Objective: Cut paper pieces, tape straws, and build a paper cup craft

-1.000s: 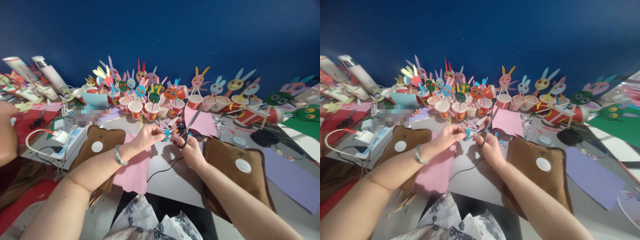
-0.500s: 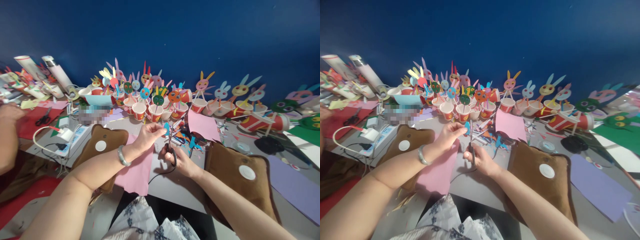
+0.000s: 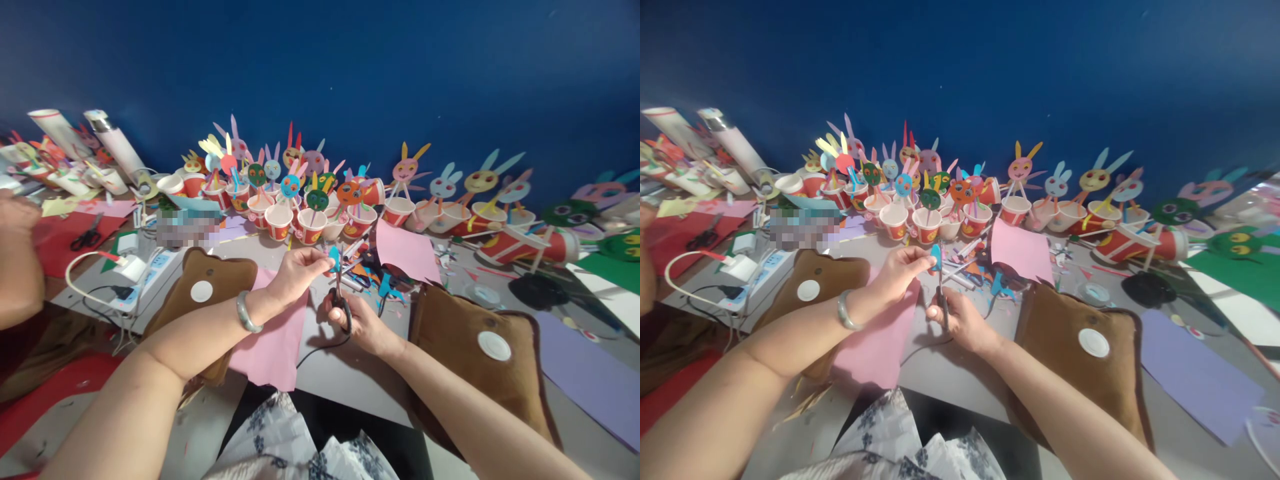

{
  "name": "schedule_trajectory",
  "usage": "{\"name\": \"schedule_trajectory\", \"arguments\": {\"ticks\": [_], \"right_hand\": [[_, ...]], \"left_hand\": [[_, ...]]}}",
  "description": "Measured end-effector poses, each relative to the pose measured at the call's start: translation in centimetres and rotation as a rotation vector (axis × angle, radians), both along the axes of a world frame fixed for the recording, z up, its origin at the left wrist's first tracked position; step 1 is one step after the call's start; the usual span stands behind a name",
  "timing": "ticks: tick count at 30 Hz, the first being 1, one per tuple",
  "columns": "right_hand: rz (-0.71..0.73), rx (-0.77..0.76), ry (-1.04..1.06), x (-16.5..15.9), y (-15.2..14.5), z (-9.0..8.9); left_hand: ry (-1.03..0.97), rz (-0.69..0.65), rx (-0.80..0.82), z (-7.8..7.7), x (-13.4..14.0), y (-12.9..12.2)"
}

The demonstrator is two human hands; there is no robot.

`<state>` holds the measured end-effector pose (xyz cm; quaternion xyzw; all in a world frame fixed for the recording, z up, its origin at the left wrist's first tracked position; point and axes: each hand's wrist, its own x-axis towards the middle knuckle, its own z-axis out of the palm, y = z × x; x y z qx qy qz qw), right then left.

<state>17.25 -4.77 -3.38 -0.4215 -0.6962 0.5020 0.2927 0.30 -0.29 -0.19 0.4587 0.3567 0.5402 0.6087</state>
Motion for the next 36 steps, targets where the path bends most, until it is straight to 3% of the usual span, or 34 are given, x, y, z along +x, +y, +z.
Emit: {"name": "schedule_trajectory", "arguments": {"ticks": [36], "right_hand": [[-0.131,0.018,-0.083,-0.17,0.16,-0.35]], "left_hand": [[0.081,0.022,0.064,0.14,-0.47,0.07]]}}
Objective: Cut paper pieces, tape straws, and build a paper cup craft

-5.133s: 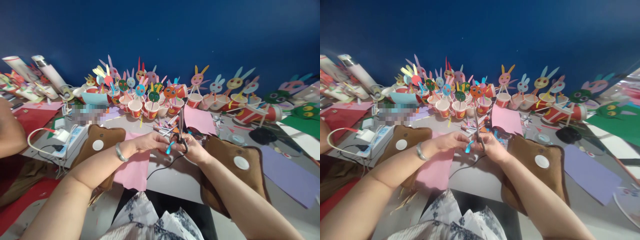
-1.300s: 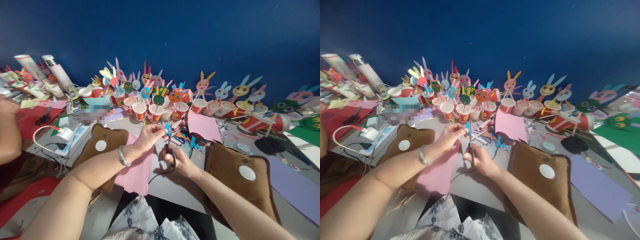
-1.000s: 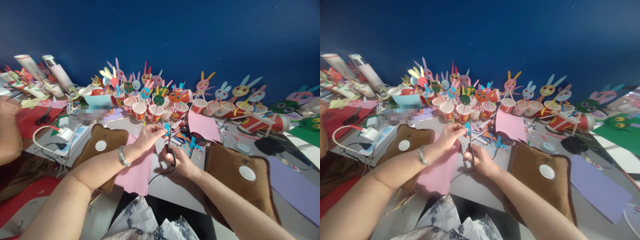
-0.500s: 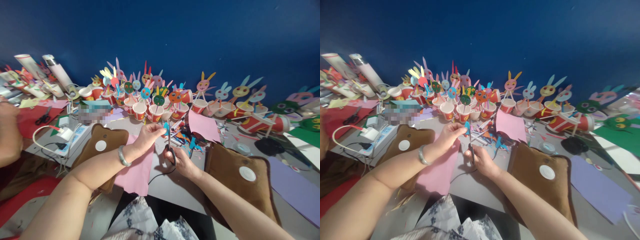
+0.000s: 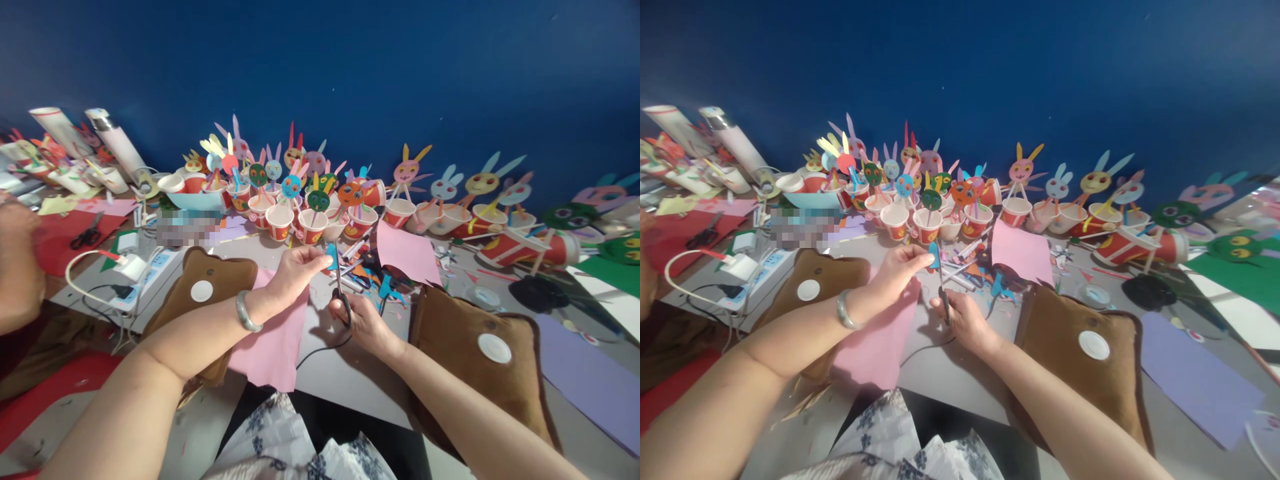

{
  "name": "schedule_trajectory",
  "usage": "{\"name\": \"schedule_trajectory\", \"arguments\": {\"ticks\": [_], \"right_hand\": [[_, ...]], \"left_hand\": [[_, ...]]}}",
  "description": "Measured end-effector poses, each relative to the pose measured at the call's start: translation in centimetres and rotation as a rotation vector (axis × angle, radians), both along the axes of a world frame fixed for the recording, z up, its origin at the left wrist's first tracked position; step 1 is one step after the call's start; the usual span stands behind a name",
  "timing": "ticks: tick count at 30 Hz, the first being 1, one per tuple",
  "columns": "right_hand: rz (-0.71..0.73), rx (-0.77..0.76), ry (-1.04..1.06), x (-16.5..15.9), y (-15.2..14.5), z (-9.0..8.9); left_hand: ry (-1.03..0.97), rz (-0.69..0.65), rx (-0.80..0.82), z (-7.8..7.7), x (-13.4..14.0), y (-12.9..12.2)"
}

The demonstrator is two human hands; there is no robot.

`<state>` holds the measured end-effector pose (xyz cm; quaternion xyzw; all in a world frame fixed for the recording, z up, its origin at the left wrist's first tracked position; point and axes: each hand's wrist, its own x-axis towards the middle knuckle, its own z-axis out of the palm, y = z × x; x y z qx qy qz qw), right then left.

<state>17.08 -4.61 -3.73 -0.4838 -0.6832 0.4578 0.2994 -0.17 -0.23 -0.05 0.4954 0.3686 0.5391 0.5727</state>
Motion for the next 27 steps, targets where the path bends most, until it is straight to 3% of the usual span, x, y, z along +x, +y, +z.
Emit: {"name": "schedule_trajectory", "arguments": {"ticks": [4,11,27], "right_hand": [[-0.007,0.017,0.013,0.07,0.1,0.22],[0.14,0.006,0.037,0.12,0.0,0.67],[0.114,-0.012,0.017,0.11,0.12,0.19]], "left_hand": [[-0.003,0.004,0.0,-0.04,0.03,-0.01],[-0.041,0.001,-0.032,-0.45,0.36,0.18],[-0.018,-0.041,-0.013,-0.13,0.17,-0.16]]}}
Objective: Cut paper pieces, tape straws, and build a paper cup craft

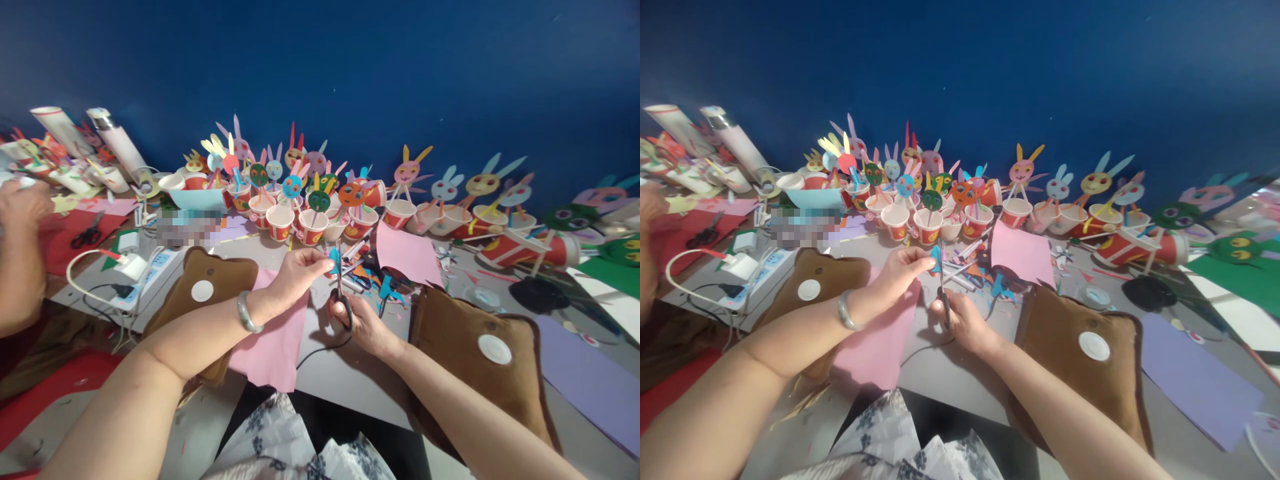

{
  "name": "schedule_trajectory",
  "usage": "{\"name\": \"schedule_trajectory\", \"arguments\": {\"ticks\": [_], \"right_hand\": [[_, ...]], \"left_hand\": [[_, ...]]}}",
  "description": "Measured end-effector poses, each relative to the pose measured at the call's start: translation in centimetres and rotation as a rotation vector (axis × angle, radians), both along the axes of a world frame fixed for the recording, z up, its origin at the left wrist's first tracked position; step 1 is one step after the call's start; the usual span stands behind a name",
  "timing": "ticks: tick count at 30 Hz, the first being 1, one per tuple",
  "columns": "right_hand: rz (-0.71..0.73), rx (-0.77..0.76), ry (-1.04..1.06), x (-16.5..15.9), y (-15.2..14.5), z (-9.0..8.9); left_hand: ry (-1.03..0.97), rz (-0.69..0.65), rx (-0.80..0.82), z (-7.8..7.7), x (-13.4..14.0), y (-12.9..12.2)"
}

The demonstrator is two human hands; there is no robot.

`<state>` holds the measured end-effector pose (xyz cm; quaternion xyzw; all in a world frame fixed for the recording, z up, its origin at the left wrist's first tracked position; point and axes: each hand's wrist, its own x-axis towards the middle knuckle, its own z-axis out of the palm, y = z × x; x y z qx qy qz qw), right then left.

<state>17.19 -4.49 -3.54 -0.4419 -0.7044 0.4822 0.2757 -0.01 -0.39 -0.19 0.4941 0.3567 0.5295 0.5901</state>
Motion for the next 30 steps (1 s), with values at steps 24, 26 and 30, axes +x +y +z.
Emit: {"name": "schedule_trajectory", "arguments": {"ticks": [24,26,30], "right_hand": [[-0.021,0.034,-0.048,-0.16,-0.43,0.19],[-0.023,0.036,-0.041,-0.16,-0.44,0.15],[-0.044,0.025,-0.041,-0.2,-0.44,0.14]], "left_hand": [[-0.008,0.026,-0.007,-0.1,0.1,0.06],[-0.019,0.028,-0.016,-0.12,0.15,0.1],[-0.03,0.032,-0.018,-0.04,0.2,0.11]]}}
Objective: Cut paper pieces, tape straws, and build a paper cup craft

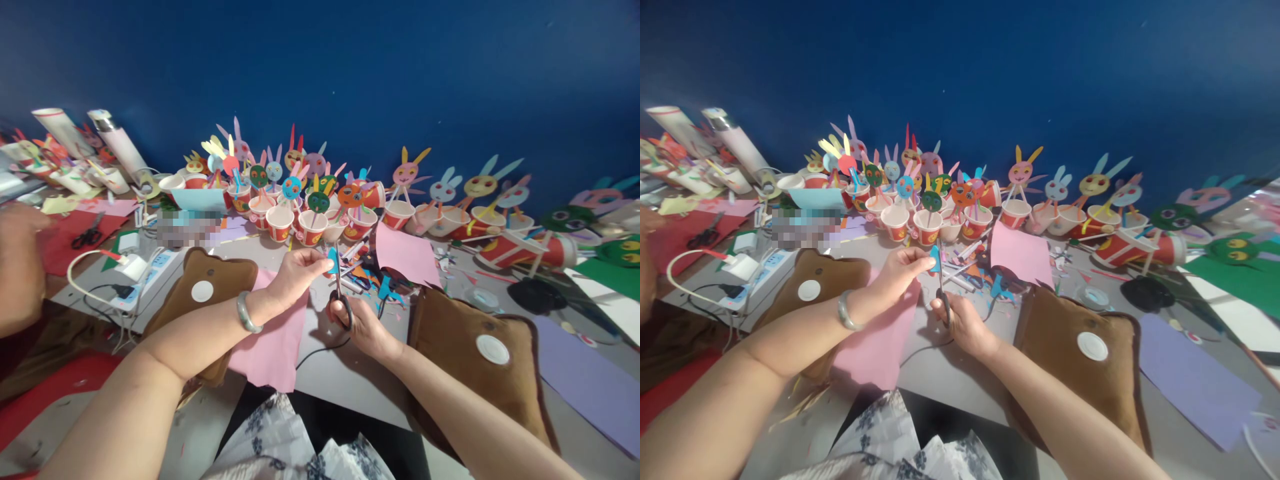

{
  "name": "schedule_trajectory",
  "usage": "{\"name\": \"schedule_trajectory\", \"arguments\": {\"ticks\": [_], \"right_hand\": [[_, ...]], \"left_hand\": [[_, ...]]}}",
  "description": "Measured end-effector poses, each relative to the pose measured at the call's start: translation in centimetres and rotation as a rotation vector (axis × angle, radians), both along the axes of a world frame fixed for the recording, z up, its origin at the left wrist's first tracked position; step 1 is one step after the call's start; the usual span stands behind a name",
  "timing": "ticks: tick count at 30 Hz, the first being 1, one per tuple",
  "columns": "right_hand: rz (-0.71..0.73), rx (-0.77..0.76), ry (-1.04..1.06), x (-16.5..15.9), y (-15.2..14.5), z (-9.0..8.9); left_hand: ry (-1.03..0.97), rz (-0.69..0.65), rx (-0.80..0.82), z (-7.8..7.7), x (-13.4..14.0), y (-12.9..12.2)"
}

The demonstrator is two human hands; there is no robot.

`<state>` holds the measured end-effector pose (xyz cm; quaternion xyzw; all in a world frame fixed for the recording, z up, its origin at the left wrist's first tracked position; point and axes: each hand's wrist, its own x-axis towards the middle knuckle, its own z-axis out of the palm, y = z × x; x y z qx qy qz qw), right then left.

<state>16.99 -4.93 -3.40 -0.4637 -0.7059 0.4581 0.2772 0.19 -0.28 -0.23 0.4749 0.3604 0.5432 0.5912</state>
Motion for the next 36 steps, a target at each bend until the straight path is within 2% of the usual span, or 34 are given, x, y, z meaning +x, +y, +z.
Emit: {"name": "schedule_trajectory", "arguments": {"ticks": [15,20,26,36], "right_hand": [[-0.085,0.023,0.023,0.5,0.4,0.3],[0.065,0.021,0.086,1.8,1.0,2.1],[0.107,-0.022,-0.023,2.6,1.2,3.8],[0.063,-0.005,-0.043,2.9,1.8,3.0]], "left_hand": [[0.015,-0.021,-0.001,0.2,-0.2,-0.1],[0.058,-0.086,0.019,0.5,-0.4,0.0],[0.085,-0.121,-0.004,0.6,-0.5,0.0],[0.078,-0.098,-0.015,0.7,-0.5,-0.1]]}}
